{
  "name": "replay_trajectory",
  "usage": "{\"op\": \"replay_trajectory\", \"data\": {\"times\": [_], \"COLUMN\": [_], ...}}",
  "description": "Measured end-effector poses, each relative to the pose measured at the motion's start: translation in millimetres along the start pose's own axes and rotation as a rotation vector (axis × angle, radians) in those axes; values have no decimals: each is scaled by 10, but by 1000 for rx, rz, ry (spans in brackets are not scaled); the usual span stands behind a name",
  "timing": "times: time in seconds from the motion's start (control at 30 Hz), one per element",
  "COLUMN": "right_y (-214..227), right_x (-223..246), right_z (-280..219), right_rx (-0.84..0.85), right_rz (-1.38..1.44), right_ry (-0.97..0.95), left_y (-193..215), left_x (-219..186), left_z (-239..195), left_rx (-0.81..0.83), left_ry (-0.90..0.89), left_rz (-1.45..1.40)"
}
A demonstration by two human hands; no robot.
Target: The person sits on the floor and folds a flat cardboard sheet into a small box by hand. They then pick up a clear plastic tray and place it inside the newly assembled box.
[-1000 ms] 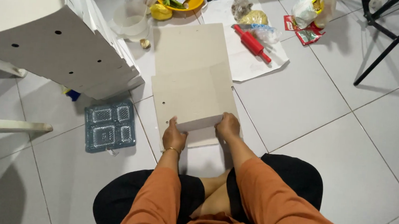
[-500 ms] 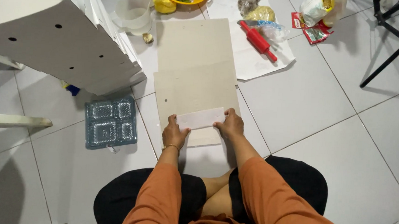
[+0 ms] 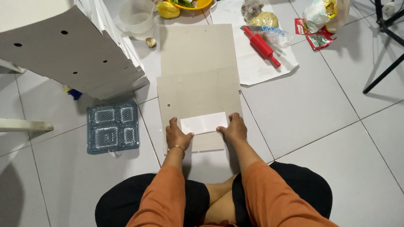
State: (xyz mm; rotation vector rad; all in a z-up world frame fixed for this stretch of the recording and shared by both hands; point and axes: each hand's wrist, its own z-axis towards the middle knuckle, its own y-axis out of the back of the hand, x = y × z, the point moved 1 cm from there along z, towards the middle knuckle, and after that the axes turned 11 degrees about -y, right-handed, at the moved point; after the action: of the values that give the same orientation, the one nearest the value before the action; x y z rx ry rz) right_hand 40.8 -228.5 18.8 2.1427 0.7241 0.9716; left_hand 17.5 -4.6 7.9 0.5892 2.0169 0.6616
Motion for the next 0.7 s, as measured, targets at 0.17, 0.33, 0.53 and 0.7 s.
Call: {"op": "replay_trajectory", "data": {"times": [0.17,0.33,0.53,0.7], "right_y": [-249,-799,-470,-269], "right_x": [8,94,271,266], "right_z": [-75,-499,-777,-772], "right_rx": [-159,-211,241,305], "right_rz": [-166,-562,-825,-839], "right_ry": [208,874,605,409], "left_y": [-6,-8,13,19], "left_x": [-17,42,29,30], "left_z": [-8,8,-39,-5], "left_rx": [-13,-17,5,1], "left_ry": [-9,-32,-30,-31], "left_rz": [-22,-18,-19,-32]}}
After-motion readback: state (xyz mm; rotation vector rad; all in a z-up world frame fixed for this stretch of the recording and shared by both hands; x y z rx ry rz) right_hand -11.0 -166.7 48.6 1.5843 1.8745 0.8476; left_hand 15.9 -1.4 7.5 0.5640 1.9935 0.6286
